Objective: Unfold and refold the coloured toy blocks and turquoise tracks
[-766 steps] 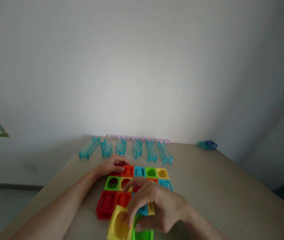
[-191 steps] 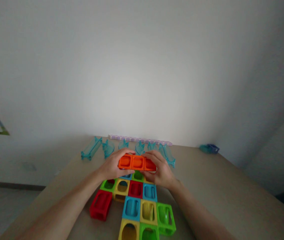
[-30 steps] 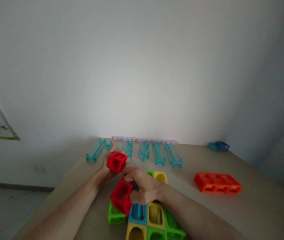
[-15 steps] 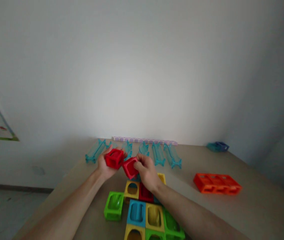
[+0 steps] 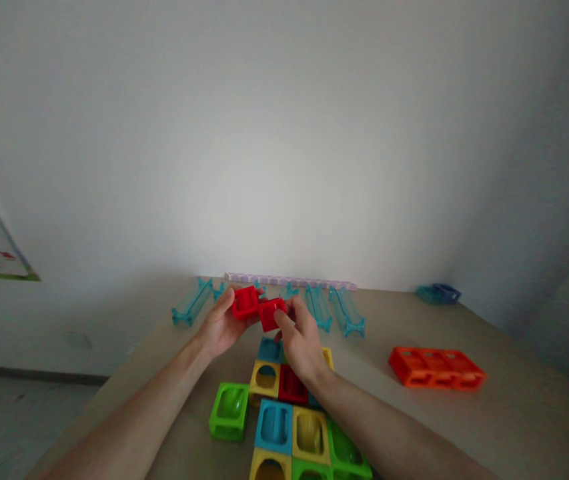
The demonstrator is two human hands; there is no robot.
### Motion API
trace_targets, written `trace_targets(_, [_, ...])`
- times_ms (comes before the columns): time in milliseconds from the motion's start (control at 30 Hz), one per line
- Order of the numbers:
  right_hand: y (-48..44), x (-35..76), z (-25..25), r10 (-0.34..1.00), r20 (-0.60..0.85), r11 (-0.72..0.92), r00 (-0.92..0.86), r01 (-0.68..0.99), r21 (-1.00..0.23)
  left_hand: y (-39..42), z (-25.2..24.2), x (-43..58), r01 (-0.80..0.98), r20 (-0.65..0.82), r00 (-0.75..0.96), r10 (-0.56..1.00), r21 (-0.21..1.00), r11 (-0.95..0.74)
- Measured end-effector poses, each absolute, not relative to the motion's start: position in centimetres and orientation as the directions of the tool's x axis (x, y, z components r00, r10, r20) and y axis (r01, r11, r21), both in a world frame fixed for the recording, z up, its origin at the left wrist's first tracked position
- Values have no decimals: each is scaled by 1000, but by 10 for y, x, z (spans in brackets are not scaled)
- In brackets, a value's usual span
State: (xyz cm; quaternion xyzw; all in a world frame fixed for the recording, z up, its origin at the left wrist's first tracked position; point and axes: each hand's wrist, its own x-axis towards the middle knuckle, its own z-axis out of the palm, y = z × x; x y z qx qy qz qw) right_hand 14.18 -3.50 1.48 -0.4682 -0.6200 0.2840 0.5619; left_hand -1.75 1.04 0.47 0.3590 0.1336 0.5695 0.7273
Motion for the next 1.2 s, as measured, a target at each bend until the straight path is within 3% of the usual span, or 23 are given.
trace_targets(300, [-37,142,20,823,520,484,230,196,-853,15,10,-15,-729,246,161,956,683,-53])
trace_targets(500, [-39,140,23,768,612,597,189,138,-791,5,6,-9,-592,298,343,891,805,-41])
trace_targets(700, [-40,140,24,757,653,619,38,279,-734,4,-1,-5,-557,270,396,877,831,-5])
trace_targets(1200, [-38,143,34,733,675,598,77,400,-695,7,0,-3,-543,299,224,928,829,-136])
